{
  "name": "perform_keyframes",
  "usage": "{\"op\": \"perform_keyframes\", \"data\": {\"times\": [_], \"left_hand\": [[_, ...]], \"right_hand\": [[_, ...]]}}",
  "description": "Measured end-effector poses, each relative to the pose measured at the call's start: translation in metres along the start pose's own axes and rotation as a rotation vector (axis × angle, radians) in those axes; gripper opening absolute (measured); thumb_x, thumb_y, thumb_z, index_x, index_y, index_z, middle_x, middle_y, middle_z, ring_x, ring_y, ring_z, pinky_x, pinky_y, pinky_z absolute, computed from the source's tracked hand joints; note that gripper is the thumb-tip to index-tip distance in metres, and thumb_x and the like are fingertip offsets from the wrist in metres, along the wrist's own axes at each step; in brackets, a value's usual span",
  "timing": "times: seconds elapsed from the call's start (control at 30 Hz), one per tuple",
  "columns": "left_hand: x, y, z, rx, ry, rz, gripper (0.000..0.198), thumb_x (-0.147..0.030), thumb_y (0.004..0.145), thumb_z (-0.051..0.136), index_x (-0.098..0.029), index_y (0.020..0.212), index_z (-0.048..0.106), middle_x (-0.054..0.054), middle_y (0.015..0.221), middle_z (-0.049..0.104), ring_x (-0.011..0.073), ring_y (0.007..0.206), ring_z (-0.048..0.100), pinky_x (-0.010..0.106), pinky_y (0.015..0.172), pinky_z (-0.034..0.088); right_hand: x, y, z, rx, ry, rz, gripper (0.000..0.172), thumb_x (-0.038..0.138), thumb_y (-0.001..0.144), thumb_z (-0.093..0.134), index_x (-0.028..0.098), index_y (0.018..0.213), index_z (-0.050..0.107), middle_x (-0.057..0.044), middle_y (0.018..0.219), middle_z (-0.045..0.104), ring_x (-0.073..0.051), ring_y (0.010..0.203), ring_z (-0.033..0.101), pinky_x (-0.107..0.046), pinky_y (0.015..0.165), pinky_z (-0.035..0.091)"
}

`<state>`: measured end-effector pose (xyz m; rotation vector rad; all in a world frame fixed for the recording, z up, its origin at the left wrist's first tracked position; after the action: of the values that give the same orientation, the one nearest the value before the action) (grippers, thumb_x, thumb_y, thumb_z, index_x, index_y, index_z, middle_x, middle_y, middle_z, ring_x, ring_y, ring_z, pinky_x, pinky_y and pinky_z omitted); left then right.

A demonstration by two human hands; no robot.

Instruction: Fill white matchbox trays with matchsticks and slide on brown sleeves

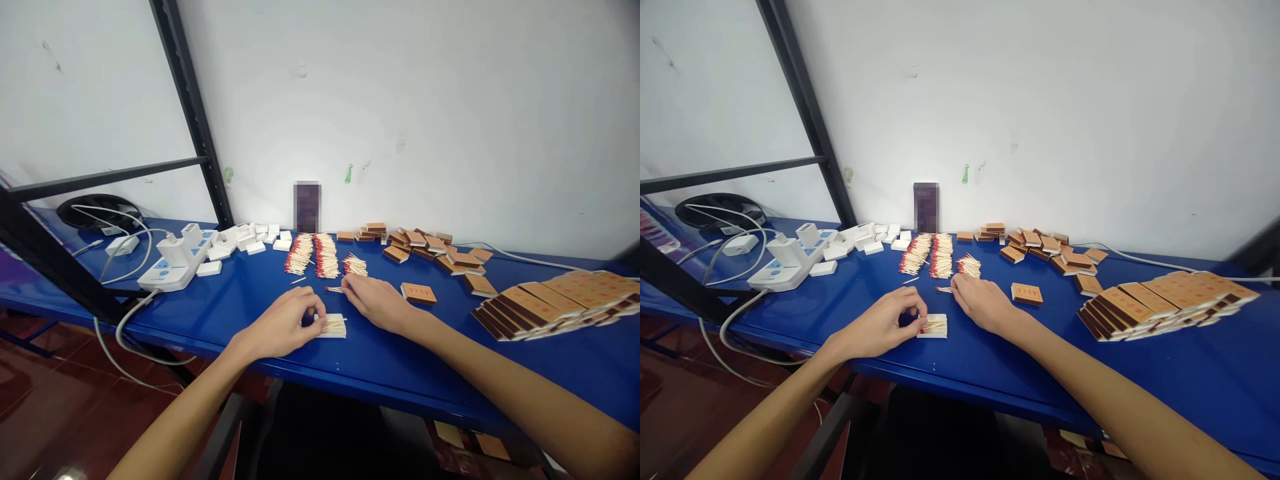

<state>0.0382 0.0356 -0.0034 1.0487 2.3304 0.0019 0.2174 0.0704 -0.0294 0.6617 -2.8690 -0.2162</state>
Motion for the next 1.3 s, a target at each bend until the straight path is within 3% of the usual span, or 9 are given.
{"op": "perform_keyframes", "data": {"times": [0.13,0.27,0.47,0.63,0.83,0.93,1.03,1.13,1.3], "left_hand": [[0.007,0.000,-0.006,-0.062,0.066,-0.029,0.013,-0.029,0.092,0.049,-0.021,0.090,0.059,0.001,0.086,0.058,0.0179,0.085,0.055,0.032,0.080,0.043],[0.045,0.008,-0.023,-0.168,0.230,-0.154,0.018,-0.033,0.095,0.045,-0.020,0.095,0.057,0.003,0.085,0.060,0.0198,0.081,0.055,0.034,0.076,0.043],[0.078,0.021,-0.020,-0.012,0.409,-0.225,0.022,-0.037,0.097,0.043,-0.020,0.099,0.056,0.007,0.094,0.062,0.0236,0.087,0.059,0.035,0.077,0.043],[0.058,0.020,-0.020,0.068,0.401,-0.199,0.021,-0.029,0.099,0.037,-0.018,0.090,0.053,0.007,0.093,0.063,0.0225,0.084,0.060,0.034,0.074,0.042],[-0.004,0.005,-0.011,0.129,0.256,0.023,0.022,-0.030,0.100,0.039,-0.020,0.090,0.055,0.001,0.092,0.063,0.0177,0.084,0.059,0.031,0.076,0.042],[-0.012,0.001,-0.005,0.121,0.306,0.015,0.022,-0.032,0.100,0.040,-0.020,0.090,0.056,0.002,0.094,0.064,0.0190,0.087,0.060,0.033,0.080,0.043],[0.004,0.009,-0.013,0.001,0.358,-0.039,0.025,-0.033,0.101,0.036,-0.021,0.097,0.057,0.004,0.097,0.065,0.0205,0.088,0.061,0.034,0.080,0.044],[0.038,0.023,-0.029,-0.099,0.479,-0.125,0.023,-0.030,0.099,0.037,-0.019,0.099,0.057,0.007,0.095,0.065,0.0231,0.088,0.061,0.035,0.077,0.044],[0.085,0.043,-0.036,-0.019,0.561,-0.175,0.020,-0.030,0.097,0.040,-0.020,0.101,0.058,0.008,0.095,0.063,0.0239,0.086,0.061,0.034,0.074,0.043]], "right_hand": [[0.009,-0.010,-0.014,-0.064,0.120,-0.042,0.016,0.027,0.101,0.037,0.021,0.094,0.049,-0.004,0.089,0.064,-0.018,0.077,0.058,-0.029,0.066,0.036],[0.033,-0.027,-0.023,0.002,0.244,-0.156,0.018,0.030,0.101,0.037,0.022,0.089,0.049,-0.001,0.082,0.062,-0.015,0.070,0.054,-0.027,0.063,0.036],[0.021,-0.022,-0.022,-0.011,0.164,-0.069,0.019,0.030,0.100,0.035,0.022,0.092,0.050,-0.002,0.082,0.062,-0.016,0.071,0.054,-0.028,0.064,0.035],[-0.006,-0.001,-0.011,0.017,0.075,0.028,0.013,0.030,0.096,0.044,0.022,0.094,0.054,-0.004,0.087,0.064,-0.019,0.076,0.057,-0.028,0.063,0.034],[-0.009,0.002,0.001,0.024,0.038,-0.007,0.015,0.028,0.098,0.041,0.023,0.092,0.054,-0.003,0.088,0.066,-0.019,0.079,0.059,-0.028,0.063,0.033],[-0.008,-0.001,-0.001,0.035,0.035,-0.017,0.017,0.029,0.099,0.038,0.022,0.092,0.053,-0.004,0.090,0.066,-0.019,0.079,0.059,-0.028,0.064,0.034],[0.002,-0.008,-0.015,0.023,0.073,-0.021,0.019,0.030,0.100,0.037,0.022,0.092,0.051,-0.003,0.088,0.066,-0.019,0.077,0.058,-0.029,0.064,0.034],[0.024,-0.021,-0.031,0.020,0.139,-0.052,0.019,0.031,0.101,0.037,0.022,0.092,0.052,-0.003,0.088,0.066,-0.018,0.075,0.058,-0.028,0.065,0.035],[0.045,-0.033,-0.030,0.118,0.189,-0.099,0.021,0.031,0.101,0.035,0.022,0.091,0.051,-0.002,0.088,0.066,-0.017,0.073,0.058,-0.028,0.063,0.036]]}}
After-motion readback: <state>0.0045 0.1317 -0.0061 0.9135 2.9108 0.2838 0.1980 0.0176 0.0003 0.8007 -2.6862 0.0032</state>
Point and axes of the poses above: each hand's wrist, its own y-axis towards the middle knuckle, its own z-axis out of the palm, x = y × z, the point moved 5 cm from there along y, towards the middle knuckle
